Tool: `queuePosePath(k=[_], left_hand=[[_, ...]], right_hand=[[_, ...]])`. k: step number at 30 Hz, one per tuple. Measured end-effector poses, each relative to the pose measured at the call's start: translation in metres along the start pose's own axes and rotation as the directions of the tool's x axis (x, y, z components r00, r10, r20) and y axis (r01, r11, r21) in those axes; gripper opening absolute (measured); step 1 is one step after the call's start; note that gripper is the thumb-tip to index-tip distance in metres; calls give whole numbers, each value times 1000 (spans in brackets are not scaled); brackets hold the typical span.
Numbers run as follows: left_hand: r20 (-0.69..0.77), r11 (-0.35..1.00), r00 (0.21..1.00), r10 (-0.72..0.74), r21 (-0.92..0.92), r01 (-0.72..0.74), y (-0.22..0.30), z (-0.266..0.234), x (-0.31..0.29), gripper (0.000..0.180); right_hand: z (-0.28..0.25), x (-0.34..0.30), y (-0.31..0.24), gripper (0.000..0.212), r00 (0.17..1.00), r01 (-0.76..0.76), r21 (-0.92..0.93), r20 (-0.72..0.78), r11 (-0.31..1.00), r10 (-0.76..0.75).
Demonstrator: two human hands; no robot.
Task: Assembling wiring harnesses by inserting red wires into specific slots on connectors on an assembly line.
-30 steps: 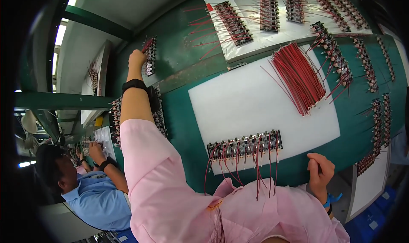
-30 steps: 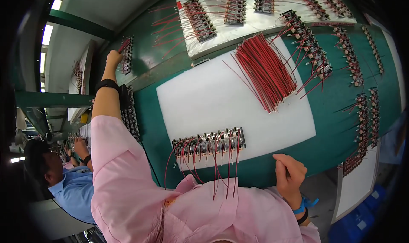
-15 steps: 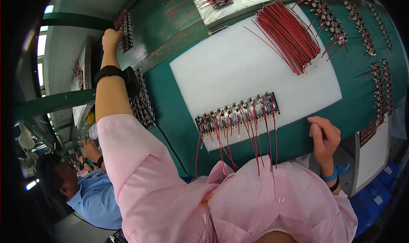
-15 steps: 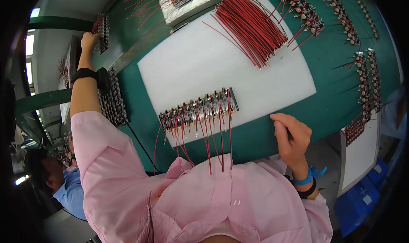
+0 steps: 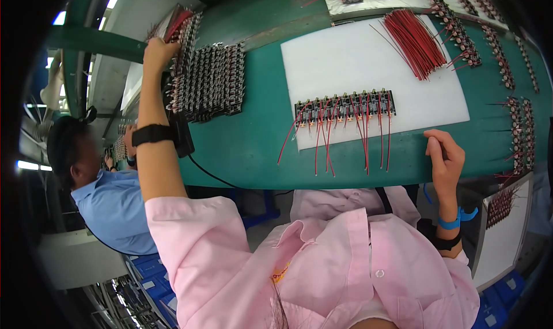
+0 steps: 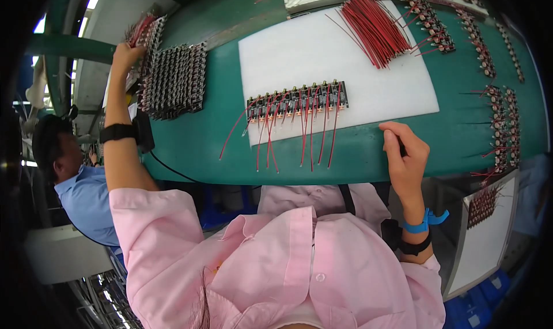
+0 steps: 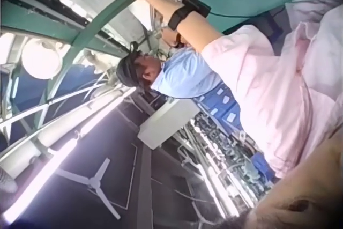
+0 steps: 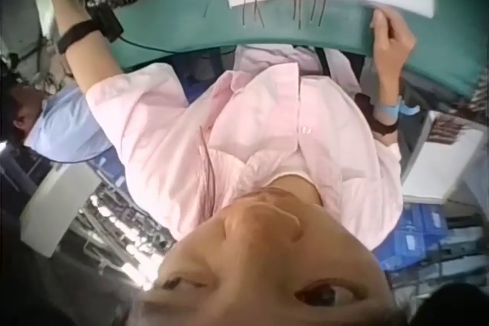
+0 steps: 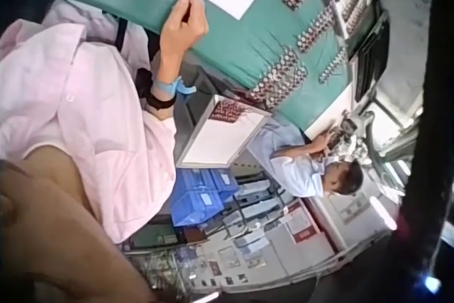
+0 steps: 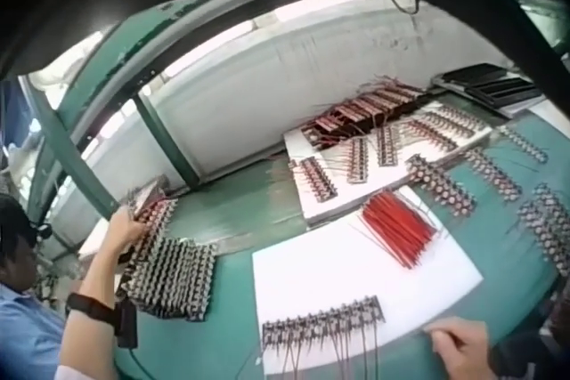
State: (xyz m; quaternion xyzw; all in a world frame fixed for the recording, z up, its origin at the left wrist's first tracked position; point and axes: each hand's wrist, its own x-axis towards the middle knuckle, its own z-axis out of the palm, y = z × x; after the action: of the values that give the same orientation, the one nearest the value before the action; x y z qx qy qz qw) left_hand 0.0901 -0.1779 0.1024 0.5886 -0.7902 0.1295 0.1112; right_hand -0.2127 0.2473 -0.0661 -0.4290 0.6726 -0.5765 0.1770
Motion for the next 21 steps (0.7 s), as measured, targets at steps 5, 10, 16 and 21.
queuePosePath(k=[5,10,16,21], left_hand=[[-22,998,999,-49,-36,48,-37,-1,-39,32],[-43,990,990,-138,0,138,-47,2,-60,31],[-24,990,991,-134,-54,133,-37,-7,-76,29],[8,987,993,-117,-112,117,-39,-10,-83,29]], right_hand=[[0,-1,-1,11,1000,9,23,5,1000,-9],[1,0,-2,10,1000,4,0,-5,1000,-4],[3,0,-2,10,1000,6,-16,-19,1000,-6],[2,1,-1,12,1000,-3,-23,15,1000,3]])
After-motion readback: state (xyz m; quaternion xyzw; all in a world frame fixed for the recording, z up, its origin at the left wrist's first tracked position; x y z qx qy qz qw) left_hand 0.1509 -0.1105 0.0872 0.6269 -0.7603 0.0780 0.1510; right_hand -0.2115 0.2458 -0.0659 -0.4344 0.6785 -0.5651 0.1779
